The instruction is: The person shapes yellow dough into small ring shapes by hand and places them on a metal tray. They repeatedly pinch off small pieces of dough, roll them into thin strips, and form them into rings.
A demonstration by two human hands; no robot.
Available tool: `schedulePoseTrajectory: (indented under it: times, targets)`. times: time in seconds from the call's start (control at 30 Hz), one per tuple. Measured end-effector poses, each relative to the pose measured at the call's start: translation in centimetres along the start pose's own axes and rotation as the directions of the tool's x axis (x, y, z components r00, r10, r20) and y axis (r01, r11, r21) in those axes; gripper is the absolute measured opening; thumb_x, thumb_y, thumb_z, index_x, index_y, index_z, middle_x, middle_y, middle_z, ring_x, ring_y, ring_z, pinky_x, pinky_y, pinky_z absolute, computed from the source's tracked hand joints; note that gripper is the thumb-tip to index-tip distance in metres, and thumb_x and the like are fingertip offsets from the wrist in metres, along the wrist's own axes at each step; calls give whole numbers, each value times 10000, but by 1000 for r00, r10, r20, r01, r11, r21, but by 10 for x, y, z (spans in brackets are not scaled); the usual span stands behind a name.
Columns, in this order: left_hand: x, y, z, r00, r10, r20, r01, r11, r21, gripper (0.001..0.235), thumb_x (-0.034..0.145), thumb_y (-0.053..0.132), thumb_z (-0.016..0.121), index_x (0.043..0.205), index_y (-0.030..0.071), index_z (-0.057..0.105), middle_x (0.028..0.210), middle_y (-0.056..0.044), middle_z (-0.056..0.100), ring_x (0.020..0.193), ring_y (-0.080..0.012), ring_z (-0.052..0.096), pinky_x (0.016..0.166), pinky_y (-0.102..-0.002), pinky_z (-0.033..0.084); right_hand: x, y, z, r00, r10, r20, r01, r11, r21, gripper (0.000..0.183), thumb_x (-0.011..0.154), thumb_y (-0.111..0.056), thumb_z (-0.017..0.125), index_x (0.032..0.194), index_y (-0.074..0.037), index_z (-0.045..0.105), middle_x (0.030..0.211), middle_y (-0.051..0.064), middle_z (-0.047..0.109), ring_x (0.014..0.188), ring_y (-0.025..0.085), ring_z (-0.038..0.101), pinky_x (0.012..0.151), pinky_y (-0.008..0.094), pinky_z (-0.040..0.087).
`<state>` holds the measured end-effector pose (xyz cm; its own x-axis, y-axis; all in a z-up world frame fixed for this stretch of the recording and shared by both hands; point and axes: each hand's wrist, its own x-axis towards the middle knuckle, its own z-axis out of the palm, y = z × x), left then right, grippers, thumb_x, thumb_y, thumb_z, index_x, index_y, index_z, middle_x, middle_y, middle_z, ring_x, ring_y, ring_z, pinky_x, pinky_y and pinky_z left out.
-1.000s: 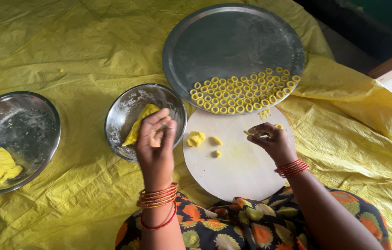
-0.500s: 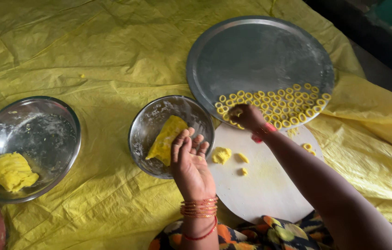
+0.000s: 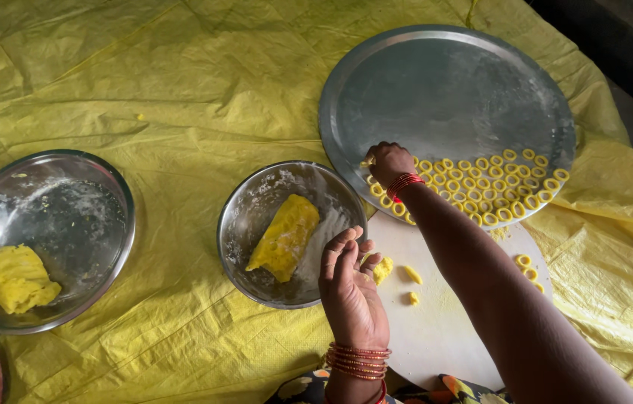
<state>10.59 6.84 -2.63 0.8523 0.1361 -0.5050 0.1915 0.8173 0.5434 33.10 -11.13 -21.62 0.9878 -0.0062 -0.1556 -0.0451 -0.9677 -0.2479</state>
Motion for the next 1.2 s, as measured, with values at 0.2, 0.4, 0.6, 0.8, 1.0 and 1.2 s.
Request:
schedulePoseTrajectory:
  times: [0.2, 0.4, 0.6, 0.8, 1.0, 1.2]
  targets:
    - [-4, -2, 1, 1000, -10, -9, 10, 1000, 17, 213, 942, 137, 615, 1123, 48, 684, 1179, -66, 693, 979, -170, 618, 869, -356, 487, -12, 7, 2, 999, 14, 47, -16, 999, 50, 258, 873, -157, 693, 1088, -260, 792, 1201, -6, 736, 1212, 243, 603, 1047, 408, 489]
    - [2, -4, -5, 1000, 26, 9, -26, 1000, 2, 214, 951, 133, 610, 1132, 46, 685, 1175, -67, 688, 982, -171, 615, 869, -354, 485, -12, 22, 7, 998, 9, -65, 6, 974, 227, 228, 903, -131, 682, 1083, -216, 793, 1200, 32, 733, 1076, 253, 681, 961, 401, 549]
    - [13, 1, -12, 998, 57, -13, -57, 997, -49, 213, 955, 137, 629, 1143, 49, 672, 1178, -82, 700, 965, -169, 634, 892, -364, 505, -58, 88, -14, 984, 1, -179, 95, 845, 526, 216, 903, -176, 723, 1104, -109, 766, 1101, 62, 776, 950, 195, 764, 854, 327, 622]
    - [12, -8, -11, 999, 31, 7, -31, 999, -44, 212, 966, 151, 634, 1155, 64, 677, 1177, -67, 703, 945, -163, 628, 881, -354, 497, -158, 179, -59, 992, 45, -121, 8, 914, 406, 230, 930, -218, 721, 1135, -129, 775, 1046, 49, 796, 907, 169, 769, 824, 321, 609]
    - [13, -16, -10, 998, 18, 57, -17, 1000, -22, 205, 967, 163, 643, 1158, 96, 674, 1165, -43, 691, 937, -159, 618, 876, -354, 485, -245, 240, -70, 985, 170, 24, -172, 976, 133, 220, 923, -295, 709, 1092, -182, 791, 1010, 32, 808, 857, 179, 774, 805, 342, 612]
    - [13, -18, -7, 999, 9, 48, -12, 999, 53, 211, 953, 159, 647, 1155, 106, 674, 1175, -35, 682, 941, -159, 616, 888, -365, 481, -280, 253, -57, 953, 280, 116, -279, 960, -19, 295, 918, -346, 677, 1181, -242, 759, 1121, 20, 772, 916, 208, 756, 817, 362, 602]
